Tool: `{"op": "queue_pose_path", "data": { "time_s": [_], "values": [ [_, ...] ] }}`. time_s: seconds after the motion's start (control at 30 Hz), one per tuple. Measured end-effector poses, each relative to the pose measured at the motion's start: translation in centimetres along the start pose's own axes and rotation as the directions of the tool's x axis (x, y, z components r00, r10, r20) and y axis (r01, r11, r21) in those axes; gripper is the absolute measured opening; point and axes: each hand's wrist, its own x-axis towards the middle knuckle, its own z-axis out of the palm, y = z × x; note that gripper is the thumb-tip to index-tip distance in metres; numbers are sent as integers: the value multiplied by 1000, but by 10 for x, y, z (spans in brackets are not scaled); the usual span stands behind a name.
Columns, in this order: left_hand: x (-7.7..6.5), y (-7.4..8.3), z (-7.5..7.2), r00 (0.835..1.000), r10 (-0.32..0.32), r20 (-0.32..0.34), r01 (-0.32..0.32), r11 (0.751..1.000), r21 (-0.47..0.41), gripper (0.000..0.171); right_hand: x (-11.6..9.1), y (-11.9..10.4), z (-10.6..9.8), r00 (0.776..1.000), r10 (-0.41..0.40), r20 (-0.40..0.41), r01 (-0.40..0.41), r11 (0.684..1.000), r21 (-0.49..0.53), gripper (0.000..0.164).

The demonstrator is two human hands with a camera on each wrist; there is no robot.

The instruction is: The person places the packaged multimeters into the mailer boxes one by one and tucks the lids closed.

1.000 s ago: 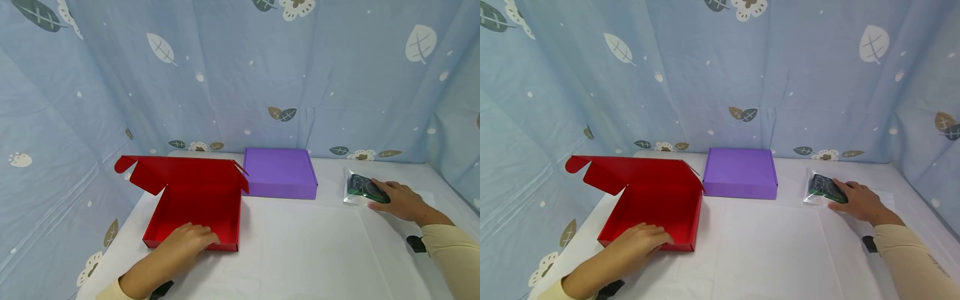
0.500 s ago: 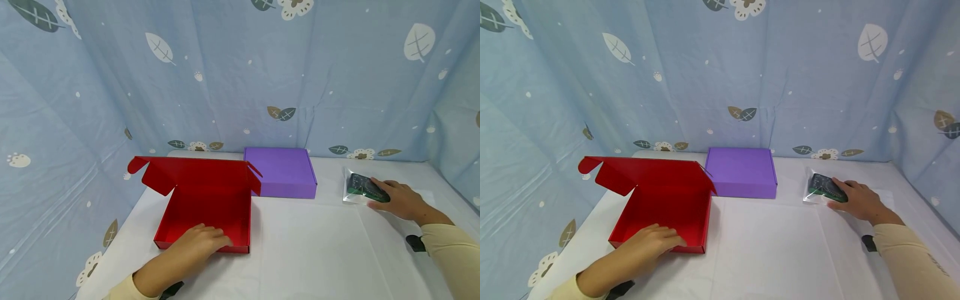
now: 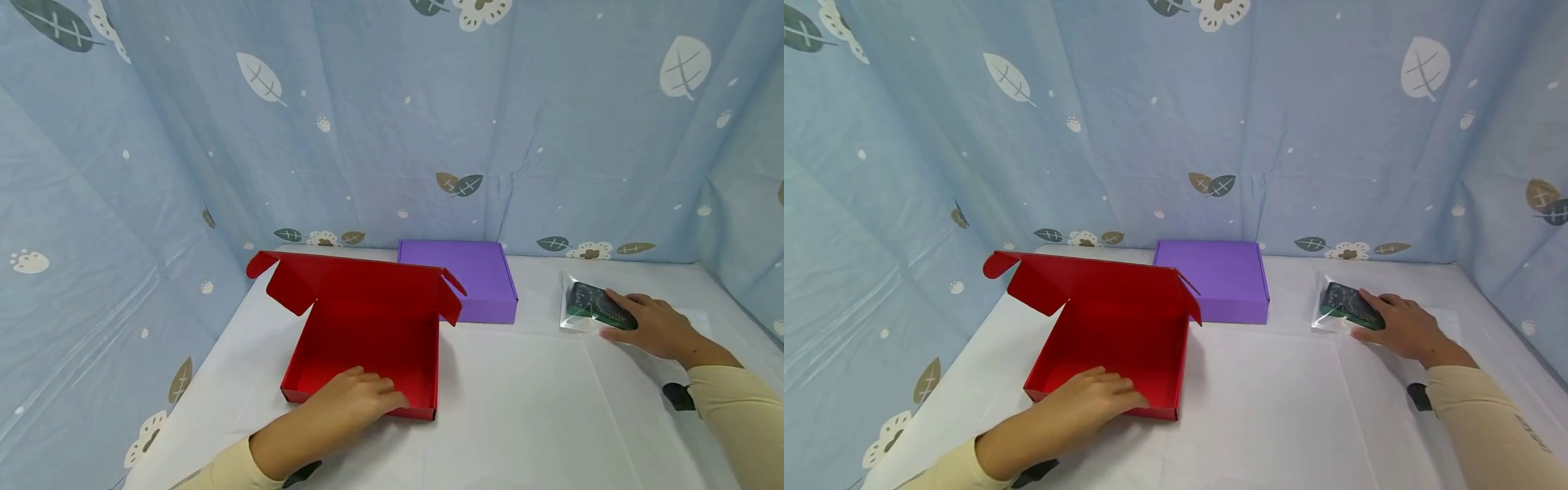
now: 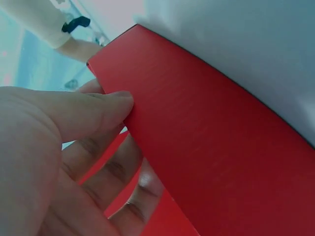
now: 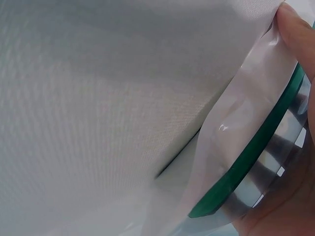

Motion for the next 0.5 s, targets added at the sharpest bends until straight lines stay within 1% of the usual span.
{"op": "queue_pose_path", "data": {
  "time_s": [0.17,0.27,0.43,0.5],
  "values": [
    [10,6,2,997,70,-40,-68,996,57,37,0,1,-1,1000,-1,-2,1,1000,-5,108],
    [16,10,3,993,99,-65,-93,992,86,37,0,1,-1,1000,5,1,-5,1000,-6,108],
    [26,15,5,981,154,-122,-136,980,145,34,0,1,-2,1000,5,3,-5,1000,-12,108],
    [30,18,6,977,167,-135,-146,978,151,34,0,1,-2,1000,1,1,-1,1000,-14,108]
  ]
}}
